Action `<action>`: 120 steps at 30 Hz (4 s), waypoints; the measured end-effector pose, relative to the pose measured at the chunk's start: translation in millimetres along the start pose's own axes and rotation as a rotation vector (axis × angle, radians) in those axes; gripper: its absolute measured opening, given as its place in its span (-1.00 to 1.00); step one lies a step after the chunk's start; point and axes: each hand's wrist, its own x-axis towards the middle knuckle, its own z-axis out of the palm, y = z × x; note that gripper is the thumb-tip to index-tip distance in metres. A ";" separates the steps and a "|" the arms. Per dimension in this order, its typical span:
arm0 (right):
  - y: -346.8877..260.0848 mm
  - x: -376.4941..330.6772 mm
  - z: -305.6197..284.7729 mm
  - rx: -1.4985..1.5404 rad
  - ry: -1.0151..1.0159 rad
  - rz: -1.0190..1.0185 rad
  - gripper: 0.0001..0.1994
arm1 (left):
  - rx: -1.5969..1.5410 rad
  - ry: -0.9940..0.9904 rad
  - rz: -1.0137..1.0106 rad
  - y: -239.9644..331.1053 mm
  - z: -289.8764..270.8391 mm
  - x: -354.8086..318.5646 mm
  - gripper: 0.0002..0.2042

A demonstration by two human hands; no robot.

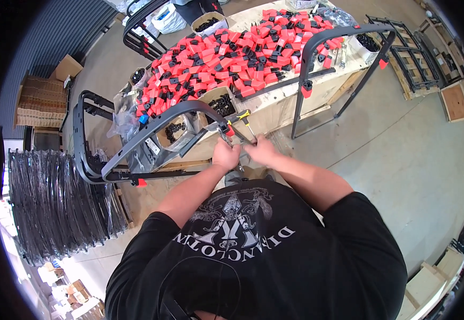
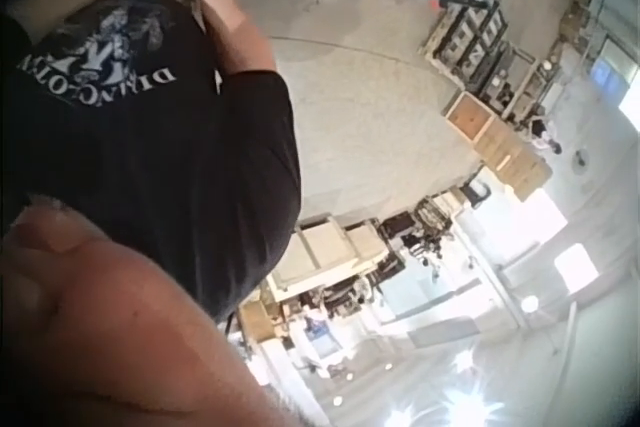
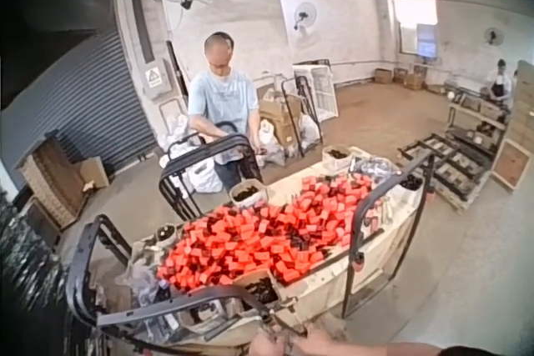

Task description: Assembling components of a metal frame, including attaching plastic caps and tightening fasteners with tools.

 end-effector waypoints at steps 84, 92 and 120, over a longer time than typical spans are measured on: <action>-275.4 8.0 54.9 -0.442 0.203 -0.448 -0.73 | -0.385 0.861 -0.027 -308.8 -358.4 -15.3 -0.96; -265.8 10.1 45.2 -0.323 0.115 -0.545 -0.75 | -0.672 0.854 0.008 -278.3 -350.1 -24.4 -0.91; -100.7 -0.4 102.2 -0.392 0.342 0.010 -0.30 | -0.129 0.616 -0.356 -358.2 -255.1 -65.4 -0.51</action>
